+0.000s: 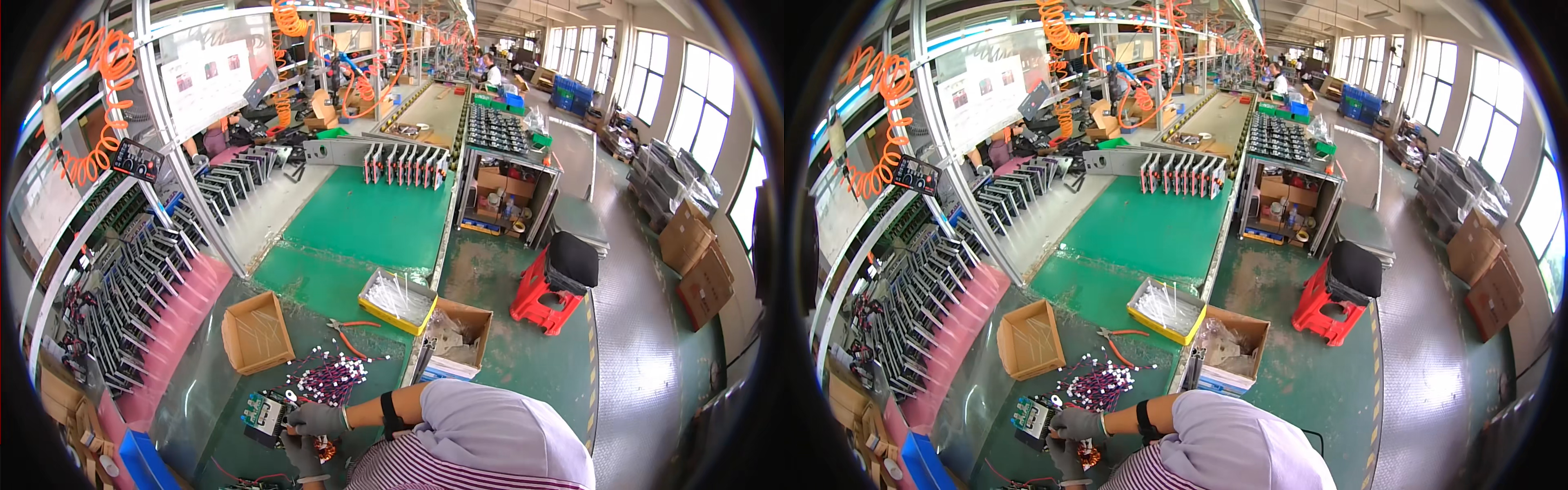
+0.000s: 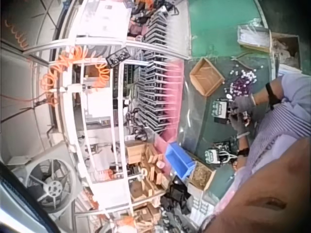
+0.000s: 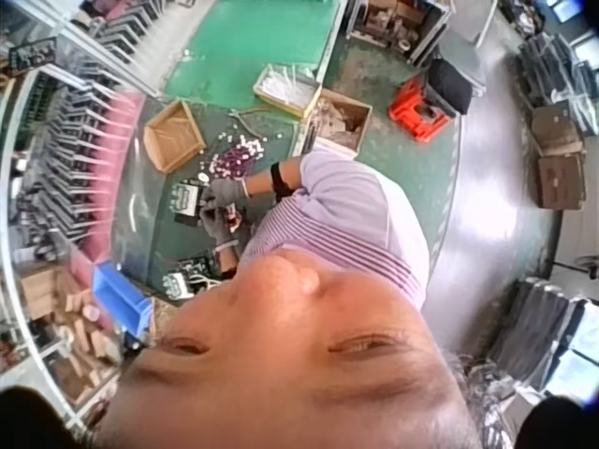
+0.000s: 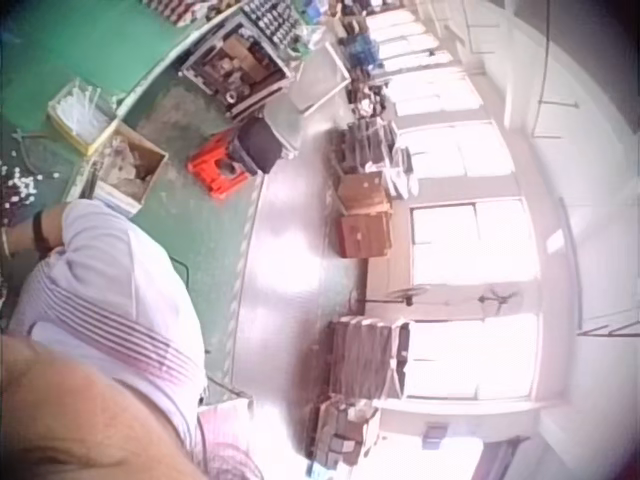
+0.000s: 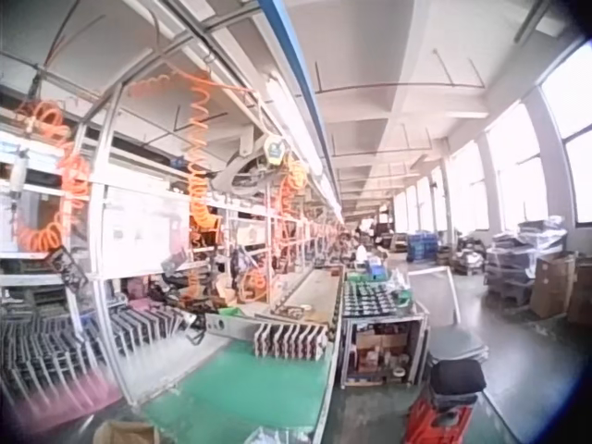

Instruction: Assembling electronic circuit boards and connecting wires on a production line.

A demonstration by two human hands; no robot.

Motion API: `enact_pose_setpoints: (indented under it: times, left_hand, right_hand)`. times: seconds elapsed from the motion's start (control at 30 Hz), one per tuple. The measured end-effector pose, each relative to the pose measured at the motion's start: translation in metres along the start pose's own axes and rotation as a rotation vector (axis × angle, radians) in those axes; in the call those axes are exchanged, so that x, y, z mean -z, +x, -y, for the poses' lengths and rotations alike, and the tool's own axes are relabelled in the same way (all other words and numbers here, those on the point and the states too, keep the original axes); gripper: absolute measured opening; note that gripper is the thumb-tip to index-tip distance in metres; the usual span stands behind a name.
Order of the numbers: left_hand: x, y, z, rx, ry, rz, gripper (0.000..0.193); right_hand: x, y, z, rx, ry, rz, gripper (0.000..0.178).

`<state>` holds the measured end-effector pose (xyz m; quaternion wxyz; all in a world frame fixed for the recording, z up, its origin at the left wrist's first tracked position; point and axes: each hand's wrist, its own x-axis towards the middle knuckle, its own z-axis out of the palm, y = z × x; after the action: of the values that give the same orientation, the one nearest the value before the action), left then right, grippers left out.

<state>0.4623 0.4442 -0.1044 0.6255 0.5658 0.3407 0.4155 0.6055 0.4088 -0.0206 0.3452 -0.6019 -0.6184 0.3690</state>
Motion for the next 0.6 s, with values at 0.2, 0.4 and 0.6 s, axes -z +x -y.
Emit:
enact_pose_setpoints:
  times: [0.2, 0.4, 0.6]
  left_hand:
    - [0.002, -0.001, -0.014, -0.037, 0.441, -0.001, 0.027]
    - [-0.006, 0.005, -0.013, -0.283, 0.604, -0.122, 0.020]
    - [0.000, 0.005, -0.004, -0.262, 0.671, -0.109, 0.015]
  right_hand:
    - [-0.004, 0.005, -0.006, 0.009, 0.005, -0.041, 0.023]
    - [-0.010, 0.006, -0.018, -0.037, 0.053, -0.141, 0.030]
    - [-0.012, 0.011, -0.028, -0.060, 0.148, -0.156, 0.024]
